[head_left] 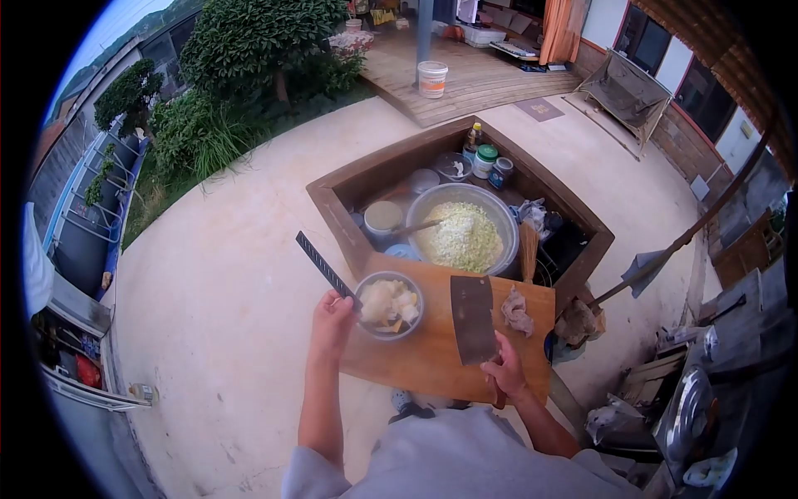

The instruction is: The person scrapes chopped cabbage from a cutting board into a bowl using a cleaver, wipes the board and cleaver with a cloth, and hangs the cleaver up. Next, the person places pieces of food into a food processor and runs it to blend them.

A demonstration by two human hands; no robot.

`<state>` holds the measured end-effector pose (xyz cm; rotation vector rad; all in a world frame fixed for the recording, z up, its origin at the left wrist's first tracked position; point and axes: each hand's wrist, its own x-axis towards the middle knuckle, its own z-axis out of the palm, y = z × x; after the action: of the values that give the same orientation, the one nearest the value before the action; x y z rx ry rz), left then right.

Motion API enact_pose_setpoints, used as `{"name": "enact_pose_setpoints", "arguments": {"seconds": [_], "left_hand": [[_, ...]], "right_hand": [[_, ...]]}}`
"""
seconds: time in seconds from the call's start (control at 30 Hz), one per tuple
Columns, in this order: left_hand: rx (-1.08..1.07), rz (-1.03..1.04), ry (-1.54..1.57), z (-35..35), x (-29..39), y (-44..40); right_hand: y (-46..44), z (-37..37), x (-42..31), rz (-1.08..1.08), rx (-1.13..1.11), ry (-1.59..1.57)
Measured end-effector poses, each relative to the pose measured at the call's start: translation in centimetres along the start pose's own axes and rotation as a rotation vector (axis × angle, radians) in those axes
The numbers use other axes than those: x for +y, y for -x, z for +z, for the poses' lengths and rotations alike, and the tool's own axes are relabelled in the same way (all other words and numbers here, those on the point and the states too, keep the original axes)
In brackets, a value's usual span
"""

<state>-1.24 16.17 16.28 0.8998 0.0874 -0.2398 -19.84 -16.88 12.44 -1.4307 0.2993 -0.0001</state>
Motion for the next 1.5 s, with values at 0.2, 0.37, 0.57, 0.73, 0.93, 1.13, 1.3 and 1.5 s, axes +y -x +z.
{"name": "enact_pose_setpoints", "arguments": {"seconds": [0.2, 0.37, 0.57, 0.73, 0.93, 1.13, 1.3, 1.5], "left_hand": [[-0.125, -0.104, 0.275, 7.2, -4.0, 1.2], [-0.096, -0.15, 0.39, 11.2, -7.4, 1.3], [-0.166, -0.179, 0.285, 13.4, -9.3, 1.8], [-0.174, -0.17, 0.24, 13.5, -10.8, 1.8], [-0.177, -0.172, 0.216, 13.6, -11.2, 2.3], [-0.194, -0.208, 0.204, 13.9, -10.0, 3.9], [-0.17, -0.136, 0.119, 13.1, -9.8, 4.6], [-0.148, -0.036, -0.277, 13.0, -9.2, 5.6]], "right_hand": [[2.3, -2.1, -4.7, -0.075, -0.163, 0.15], [3.9, -5.0, -5.9, -0.187, -0.21, 0.186], [5.5, -7.2, -5.3, -0.189, -0.221, 0.265], [6.6, -7.6, -5.3, -0.232, -0.194, 0.328], [7.6, -7.3, -4.7, -0.217, -0.175, 0.296], [8.4, -6.9, -4.2, -0.209, -0.159, 0.309], [8.9, -6.6, -4.2, -0.169, -0.17, 0.331], [9.2, -6.5, -4.3, -0.138, -0.172, 0.44]]}}
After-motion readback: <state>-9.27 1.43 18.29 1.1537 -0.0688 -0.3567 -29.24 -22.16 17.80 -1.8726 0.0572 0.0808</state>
